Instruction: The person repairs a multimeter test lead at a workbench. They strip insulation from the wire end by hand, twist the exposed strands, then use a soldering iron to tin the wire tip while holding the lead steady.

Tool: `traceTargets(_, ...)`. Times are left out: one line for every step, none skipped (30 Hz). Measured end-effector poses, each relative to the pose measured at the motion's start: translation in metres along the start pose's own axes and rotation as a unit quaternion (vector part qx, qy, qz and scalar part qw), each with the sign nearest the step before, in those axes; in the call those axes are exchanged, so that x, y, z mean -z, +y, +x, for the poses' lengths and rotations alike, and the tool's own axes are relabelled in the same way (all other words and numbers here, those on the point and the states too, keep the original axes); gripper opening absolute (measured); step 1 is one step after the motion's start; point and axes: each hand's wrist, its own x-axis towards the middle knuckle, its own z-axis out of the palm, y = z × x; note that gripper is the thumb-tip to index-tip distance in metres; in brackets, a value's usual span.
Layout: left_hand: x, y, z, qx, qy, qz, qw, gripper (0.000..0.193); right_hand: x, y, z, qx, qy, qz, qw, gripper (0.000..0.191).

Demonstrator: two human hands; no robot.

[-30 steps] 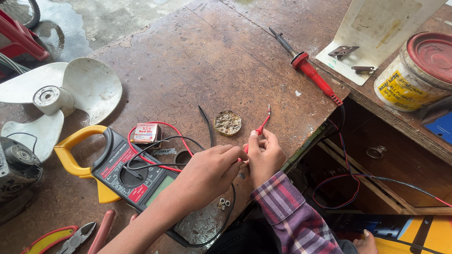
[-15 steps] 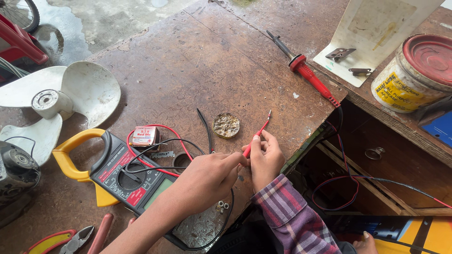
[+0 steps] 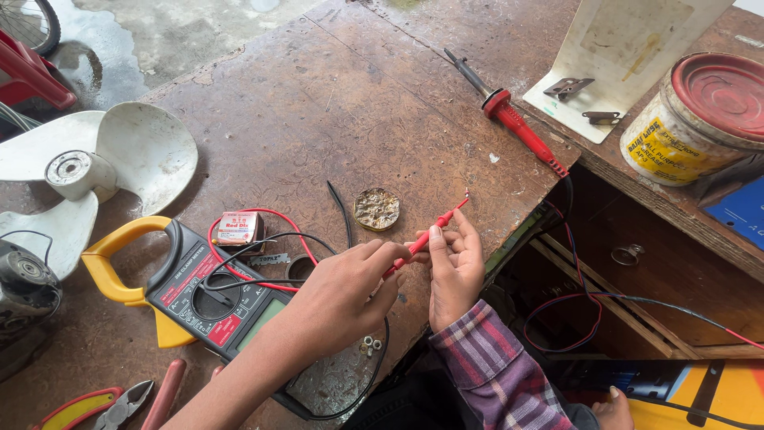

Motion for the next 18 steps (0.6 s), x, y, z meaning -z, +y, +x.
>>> traceTargets(0.0, 0.002, -0.001, 0.011, -0.004, 0.0, 1.0, 0.023, 0.001, -0.001, -0.001, 0.002, 0.0, 0.013, 1.0, 0.055)
traceTargets(0.0, 0.004, -0.001, 0.022, -0.009, -0.001, 1.0, 0.023, 0.003, -0.002, -0.003, 0.003, 0.0, 0.025, 1.0, 0.055)
traceTargets(0.0, 0.007, -0.002, 0.018, -0.009, 0.007, 1.0, 0.027, 0.004, -0.002, -0.004, 0.006, 0.002, 0.023, 1.0, 0.055)
traceTargets(0.0, 0.008, -0.002, 0.014, -0.008, 0.016, 1.0, 0.032, 0.005, -0.003, -0.005, 0.009, 0.003, 0.022, 1.0, 0.055)
traceTargets(0.0, 0.01, -0.002, 0.01, -0.007, 0.025, 1.0, 0.036, 0.006, -0.004, -0.006, 0.013, 0.004, 0.021, 1.0, 0.056)
traceTargets(0.0, 0.012, -0.001, 0.006, -0.011, 0.036, 0.999, 0.037, 0.007, -0.005, -0.007, 0.014, 0.004, 0.025, 1.0, 0.056)
traceTargets(-0.002, 0.014, -0.001, 0.003, -0.015, 0.045, 0.999, 0.037, 0.008, -0.006, -0.008, 0.015, 0.005, 0.028, 0.999, 0.056)
traceTargets(-0.003, 0.016, -0.001, 0.0, -0.019, 0.054, 0.998, 0.037, 0.009, -0.008, -0.009, 0.016, 0.007, 0.031, 0.999, 0.056)
traceTargets(-0.002, 0.018, -0.001, 0.0, -0.027, 0.058, 0.998, 0.036, 0.011, -0.009, -0.01, 0.016, 0.005, 0.031, 0.999, 0.057)
traceTargets(-0.001, 0.02, -0.002, -0.001, -0.034, 0.061, 0.998, 0.036, 0.012, -0.011, -0.011, 0.015, 0.003, 0.031, 0.999, 0.057)
traceTargets(0.0, 0.021, -0.002, -0.002, -0.04, 0.064, 0.997, 0.035, 0.013, -0.013, -0.012, 0.015, 0.001, 0.03, 0.999, 0.058)
traceTargets(0.002, 0.022, -0.003, 0.005, -0.057, 0.06, 0.997, 0.035, 0.015, -0.015, -0.013, 0.007, -0.001, 0.023, 1.0, 0.059)
traceTargets(0.005, 0.022, -0.003, 0.012, -0.074, 0.057, 0.996, 0.034, 0.016, -0.016, -0.014, 0.0, -0.004, 0.016, 1.0, 0.06)
traceTargets(0.007, 0.023, -0.003, 0.018, -0.091, 0.054, 0.994, 0.033, 0.017, -0.018, -0.014, -0.007, -0.006, 0.01, 1.0, 0.061)
traceTargets(0.007, 0.024, -0.003, 0.024, -0.102, 0.053, 0.993, 0.033, 0.018, -0.019, -0.015, -0.009, -0.011, 0.012, 1.0, 0.061)
traceTargets(0.007, 0.026, -0.003, 0.031, -0.113, 0.051, 0.992, 0.033, 0.018, -0.021, -0.015, -0.011, -0.015, 0.015, 1.0, 0.062)
traceTargets(0.007, 0.027, -0.003, 0.037, -0.124, 0.05, 0.99, 0.034, 0.019, -0.022, -0.015, -0.013, -0.02, 0.017, 1.0, 0.063)
traceTargets(0.006, 0.028, -0.002, 0.042, -0.123, 0.043, 0.991, 0.035, 0.02, -0.023, -0.015, -0.022, -0.023, 0.013, 0.999, 0.063)
